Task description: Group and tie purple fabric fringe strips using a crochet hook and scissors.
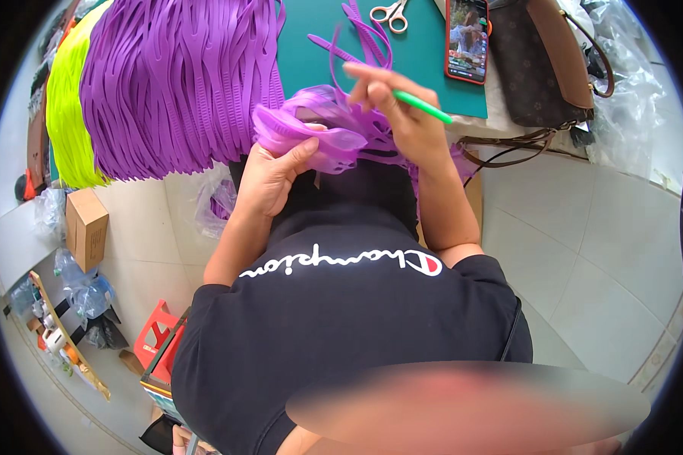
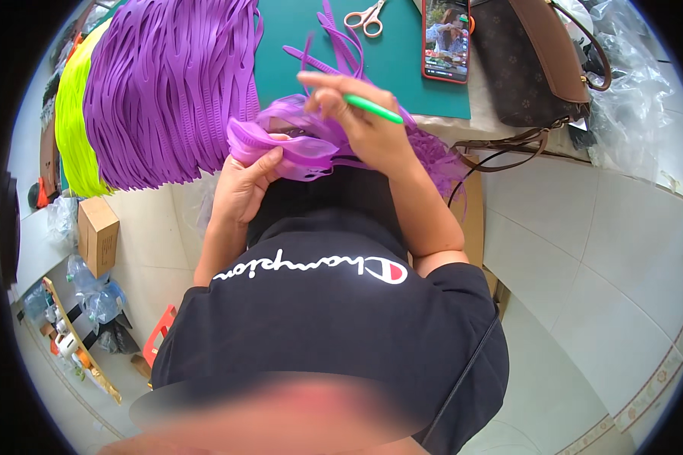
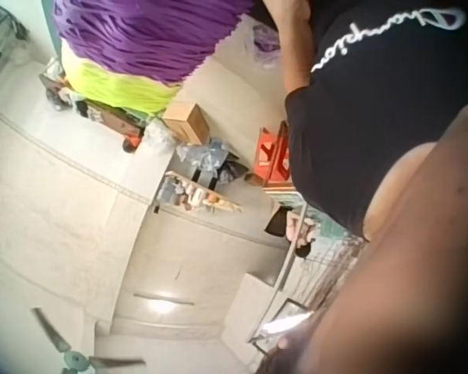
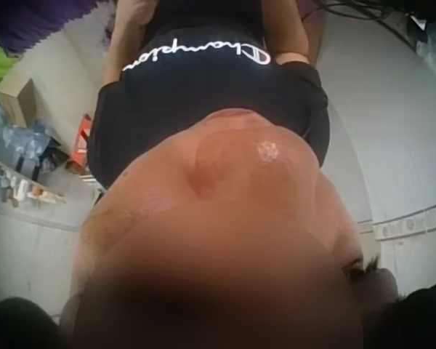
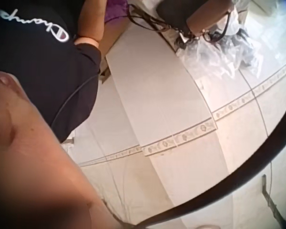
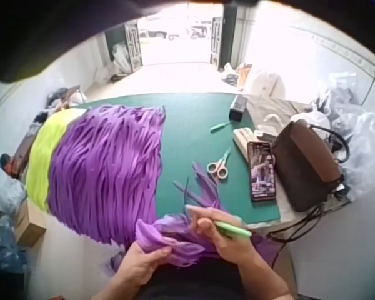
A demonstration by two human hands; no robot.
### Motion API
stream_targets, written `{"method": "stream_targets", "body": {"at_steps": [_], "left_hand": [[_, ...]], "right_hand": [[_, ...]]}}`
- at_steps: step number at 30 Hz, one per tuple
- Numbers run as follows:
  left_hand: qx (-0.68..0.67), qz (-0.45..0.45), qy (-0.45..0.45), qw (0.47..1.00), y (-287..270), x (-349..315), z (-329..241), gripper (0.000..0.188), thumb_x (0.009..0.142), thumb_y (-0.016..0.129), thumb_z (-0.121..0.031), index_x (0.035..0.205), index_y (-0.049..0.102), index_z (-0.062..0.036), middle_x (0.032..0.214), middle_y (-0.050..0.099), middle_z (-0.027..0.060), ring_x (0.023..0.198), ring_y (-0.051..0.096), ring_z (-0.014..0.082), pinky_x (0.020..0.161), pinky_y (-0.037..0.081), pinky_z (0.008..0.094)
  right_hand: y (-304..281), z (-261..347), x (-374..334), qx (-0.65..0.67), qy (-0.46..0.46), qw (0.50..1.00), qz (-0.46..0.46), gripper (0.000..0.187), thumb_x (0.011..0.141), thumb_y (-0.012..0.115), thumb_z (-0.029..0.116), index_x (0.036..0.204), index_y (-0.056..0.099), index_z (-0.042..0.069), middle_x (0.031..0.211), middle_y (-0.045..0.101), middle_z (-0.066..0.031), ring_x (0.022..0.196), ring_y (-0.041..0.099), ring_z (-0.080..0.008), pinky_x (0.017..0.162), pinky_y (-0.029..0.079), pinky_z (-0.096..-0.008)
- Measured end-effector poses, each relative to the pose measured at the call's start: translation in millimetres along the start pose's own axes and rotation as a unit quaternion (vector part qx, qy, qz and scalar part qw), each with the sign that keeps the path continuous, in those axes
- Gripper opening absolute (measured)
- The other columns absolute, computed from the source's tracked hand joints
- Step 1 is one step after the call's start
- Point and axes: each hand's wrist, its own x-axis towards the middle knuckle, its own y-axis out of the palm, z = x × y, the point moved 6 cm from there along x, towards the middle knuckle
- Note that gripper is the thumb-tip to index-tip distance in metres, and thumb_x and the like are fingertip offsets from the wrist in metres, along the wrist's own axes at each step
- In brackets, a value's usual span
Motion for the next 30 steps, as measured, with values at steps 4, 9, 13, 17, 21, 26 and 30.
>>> {"method": "stream_targets", "body": {"at_steps": [4, 9, 13, 17, 21, 26, 30], "left_hand": [[0.017, -0.018, -0.033, 0.999, 10.0, -1.6, -6.1, 0.049, 0.086, 0.068, -0.004, 0.131, 0.051, -0.0021, 0.113, 0.064, 0.0088, 0.1, 0.064, 0.0166, 0.084, 0.055, 0.0326], [-0.004, 0.004, 0.082, 0.997, 25.9, 0.1, -19.9, 0.055, 0.085, 0.066, 0.002, 0.136, 0.045, -0.0013, 0.11, 0.063, 0.0078, 0.099, 0.063, 0.0162, 0.084, 0.055, 0.0302], [-0.04, 0.012, 0.103, 0.994, 30.7, 2.6, -20.8, 0.054, 0.084, 0.066, 0.004, 0.134, 0.047, -0.0003, 0.11, 0.063, 0.0096, 0.099, 0.063, 0.0167, 0.085, 0.054, 0.0299], [-0.032, 0.013, 0.105, 0.994, 31.0, 2.1, -19.6, 0.052, 0.084, 0.067, 0.004, 0.132, 0.048, 0.0005, 0.108, 0.065, 0.0103, 0.098, 0.064, 0.0172, 0.085, 0.055, 0.0299], [-0.018, 0.002, 0.11, 0.994, 29.8, 0.7, -21.3, 0.051, 0.084, 0.067, 0.003, 0.131, 0.048, 0.0011, 0.108, 0.065, 0.0111, 0.098, 0.064, 0.0174, 0.084, 0.055, 0.0299], [-0.02, 0.009, 0.109, 0.994, 30.5, -0.5, -24.0, 0.051, 0.084, 0.067, 0.003, 0.13, 0.048, 0.0022, 0.109, 0.065, 0.0113, 0.098, 0.064, 0.0176, 0.085, 0.055, 0.0301], [-0.013, 0.007, 0.117, 0.993, 29.1, 1.2, -22.8, 0.05, 0.083, 0.067, 0.004, 0.13, 0.048, 0.0022, 0.108, 0.065, 0.0108, 0.097, 0.065, 0.0176, 0.084, 0.056, 0.0305]], "right_hand": [[18.2, -6.2, -25.7, 0.059, -0.002, 0.994, 0.096, 0.028, 0.099, 0.051, 0.022, 0.103, 0.065, -0.002, 0.08, 0.058, -0.0039, 0.073, 0.054, -0.0112, 0.069, 0.045, -0.023], [29.5, -15.5, -43.0, 0.218, 0.124, 0.967, 0.038, 0.018, 0.1, 0.049, 0.016, 0.097, 0.055, 0.0, 0.086, 0.06, -0.0084, 0.075, 0.058, -0.0122, 0.07, 0.047, -0.0246], [25.2, -25.4, -47.0, 0.224, 0.114, 0.968, -0.009, 0.017, 0.1, 0.051, 0.017, 0.097, 0.055, 0.0, 0.088, 0.062, -0.0095, 0.076, 0.059, -0.0134, 0.072, 0.049, -0.0253], [26.0, -27.7, -47.3, 0.212, 0.108, 0.971, -0.009, 0.018, 0.099, 0.052, 0.018, 0.098, 0.055, 0.0, 0.087, 0.063, -0.0094, 0.076, 0.06, -0.0135, 0.072, 0.049, -0.0252], [28.9, -27.4, -46.9, 0.221, 0.103, 0.97, -0.013, 0.019, 0.099, 0.052, 0.019, 0.098, 0.055, 0.0, 0.089, 0.062, -0.0093, 0.079, 0.06, -0.0136, 0.073, 0.05, -0.0257], [29.1, -28.4, -47.8, 0.227, 0.101, 0.969, -0.012, 0.019, 0.099, 0.052, 0.019, 0.098, 0.055, 0.0, 0.092, 0.062, -0.0099, 0.08, 0.061, -0.0139, 0.074, 0.05, -0.0263], [26.1, -16.9, -46.4, 0.079, 0.036, 0.996, -0.014, 0.013, 0.096, 0.057, 0.012, 0.095, 0.058, -0.001, 0.09, 0.062, -0.0092, 0.079, 0.061, -0.0147, 0.073, 0.049, -0.0258]]}}
